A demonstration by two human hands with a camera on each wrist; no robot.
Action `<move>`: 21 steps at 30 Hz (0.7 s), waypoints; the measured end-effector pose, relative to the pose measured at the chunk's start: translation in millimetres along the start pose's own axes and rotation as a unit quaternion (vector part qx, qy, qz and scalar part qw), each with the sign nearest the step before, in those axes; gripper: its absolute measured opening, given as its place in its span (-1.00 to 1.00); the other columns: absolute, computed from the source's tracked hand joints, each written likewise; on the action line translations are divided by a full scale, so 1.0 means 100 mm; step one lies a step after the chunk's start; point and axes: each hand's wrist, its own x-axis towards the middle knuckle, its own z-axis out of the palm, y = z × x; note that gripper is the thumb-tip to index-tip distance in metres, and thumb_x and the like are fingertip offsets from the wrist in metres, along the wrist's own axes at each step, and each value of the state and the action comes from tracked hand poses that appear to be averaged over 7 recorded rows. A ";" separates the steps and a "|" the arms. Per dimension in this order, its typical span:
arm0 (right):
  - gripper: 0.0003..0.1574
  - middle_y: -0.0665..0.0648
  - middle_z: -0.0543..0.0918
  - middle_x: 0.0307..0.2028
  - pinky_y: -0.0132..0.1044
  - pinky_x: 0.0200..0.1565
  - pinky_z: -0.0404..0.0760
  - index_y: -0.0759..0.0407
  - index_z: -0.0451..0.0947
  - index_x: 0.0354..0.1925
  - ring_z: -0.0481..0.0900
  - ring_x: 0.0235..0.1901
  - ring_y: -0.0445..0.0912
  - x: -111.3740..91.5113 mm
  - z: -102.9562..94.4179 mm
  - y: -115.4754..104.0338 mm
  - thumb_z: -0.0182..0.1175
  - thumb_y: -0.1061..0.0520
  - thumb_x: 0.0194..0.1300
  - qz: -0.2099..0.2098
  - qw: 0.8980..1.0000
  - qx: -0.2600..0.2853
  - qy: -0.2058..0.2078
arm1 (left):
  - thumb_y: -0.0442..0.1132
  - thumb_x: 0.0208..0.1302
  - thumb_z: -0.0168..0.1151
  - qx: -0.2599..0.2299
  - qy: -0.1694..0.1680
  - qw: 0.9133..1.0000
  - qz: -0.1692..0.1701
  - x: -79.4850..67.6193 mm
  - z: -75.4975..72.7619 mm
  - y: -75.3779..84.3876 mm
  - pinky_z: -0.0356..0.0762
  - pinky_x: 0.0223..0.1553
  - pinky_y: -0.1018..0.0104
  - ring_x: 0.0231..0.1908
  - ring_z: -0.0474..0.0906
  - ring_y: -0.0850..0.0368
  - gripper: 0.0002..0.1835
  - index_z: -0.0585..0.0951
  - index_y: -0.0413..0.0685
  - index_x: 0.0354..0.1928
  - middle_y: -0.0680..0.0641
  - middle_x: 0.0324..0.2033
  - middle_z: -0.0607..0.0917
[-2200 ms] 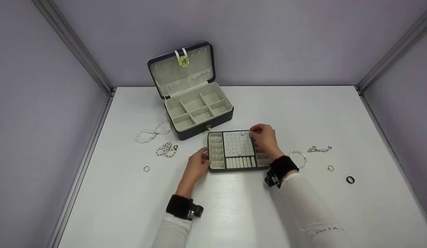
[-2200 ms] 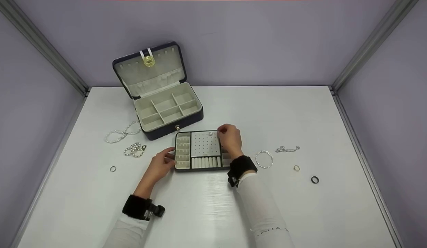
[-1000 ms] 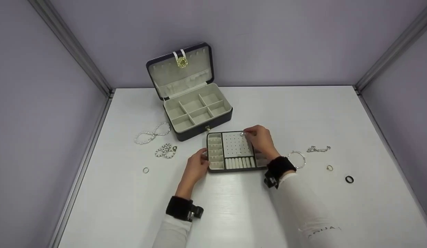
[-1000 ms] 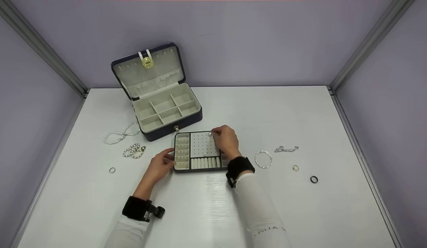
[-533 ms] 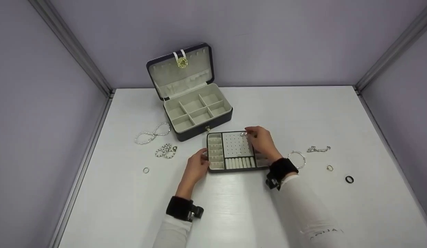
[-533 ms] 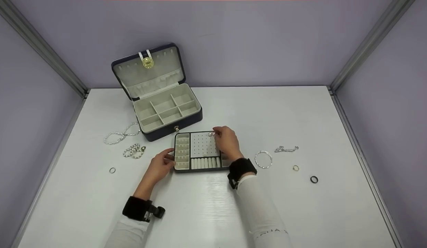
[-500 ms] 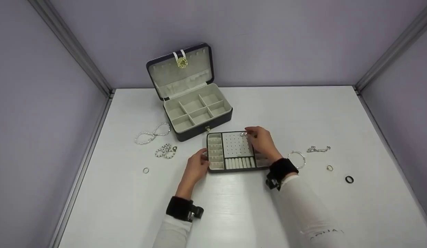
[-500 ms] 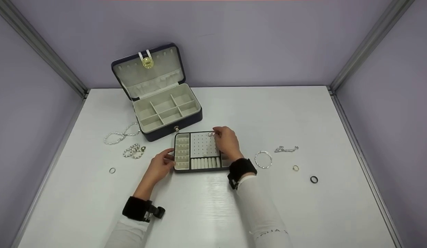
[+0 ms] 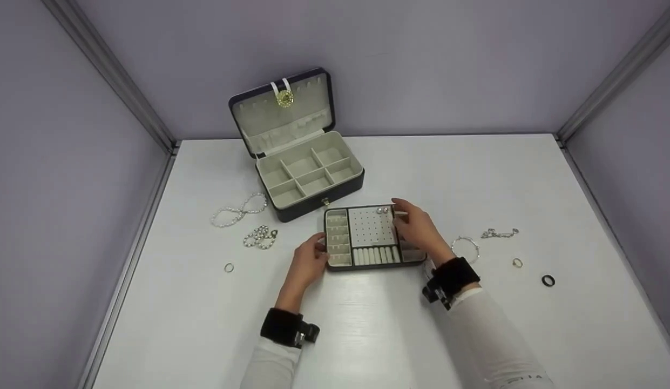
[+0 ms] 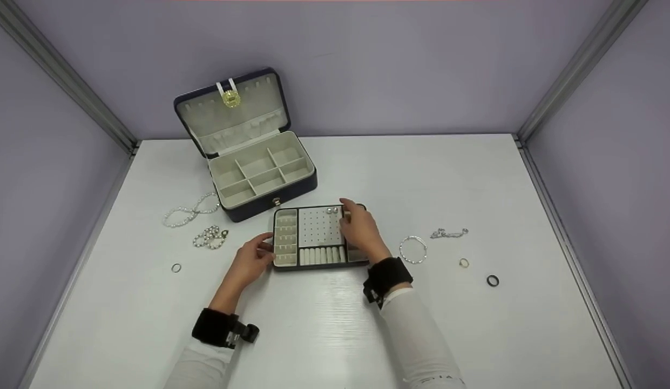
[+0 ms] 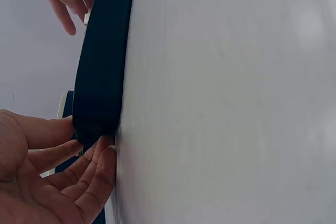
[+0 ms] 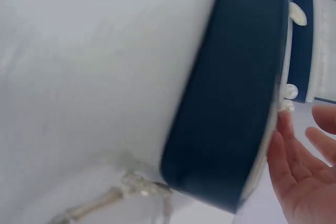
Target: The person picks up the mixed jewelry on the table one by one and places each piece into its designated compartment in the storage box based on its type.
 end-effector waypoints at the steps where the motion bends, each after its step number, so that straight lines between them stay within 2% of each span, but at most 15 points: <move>1: -0.34 0.35 0.40 0.29 0.01 0.13 0.51 0.23 0.19 0.45 0.48 0.18 0.19 -0.03 -0.01 0.00 0.03 0.26 0.44 -0.003 1.000 0.005 -0.006 | -0.45 0.27 0.19 0.000 -0.001 1.000 0.000 0.00 0.00 0.00 0.53 -0.12 0.10 -0.22 0.56 0.05 -0.46 0.43 -0.26 0.31 -0.17 -0.17 0.63; 7: -0.35 0.37 0.34 0.33 0.01 0.07 0.55 0.26 0.18 0.45 0.46 0.19 0.23 -0.21 -0.08 -0.01 0.03 0.27 0.45 -0.020 0.999 0.030 -0.041 | -0.45 0.26 0.19 0.000 0.001 1.000 0.002 0.01 0.01 0.00 0.53 -0.13 0.09 -0.22 0.56 0.04 -0.47 0.43 -0.26 0.30 -0.17 -0.18 0.63; 14: -0.41 0.39 0.38 0.29 -0.01 0.03 0.58 0.34 0.29 0.37 0.52 0.12 0.22 -0.47 -0.21 0.00 0.09 0.27 0.42 -0.030 0.997 0.057 -0.053 | -0.44 0.28 0.18 0.006 -0.001 1.000 -0.003 0.01 0.03 -0.01 0.54 -0.11 0.10 -0.20 0.57 0.05 -0.46 0.42 -0.25 0.32 -0.18 -0.14 0.64; 18: -0.42 0.42 0.40 0.26 0.00 -0.02 0.60 0.38 0.31 0.34 0.56 0.07 0.23 -0.61 -0.34 0.07 0.12 0.25 0.42 -0.037 0.997 0.044 -0.045 | -0.44 0.28 0.18 0.005 -0.004 1.000 -0.006 0.01 0.02 0.01 0.54 -0.11 0.12 -0.20 0.56 0.06 -0.46 0.41 -0.25 0.32 -0.18 -0.12 0.64; 21: -0.44 0.42 0.43 0.24 0.03 -0.01 0.58 0.37 0.33 0.32 0.57 0.05 0.23 -0.69 -0.47 0.17 0.12 0.23 0.42 -0.032 0.999 0.009 -0.022 | -0.45 0.28 0.18 0.006 -0.003 1.000 -0.004 0.00 0.01 0.01 0.53 -0.12 0.12 -0.21 0.55 0.06 -0.46 0.41 -0.26 0.32 -0.18 -0.13 0.63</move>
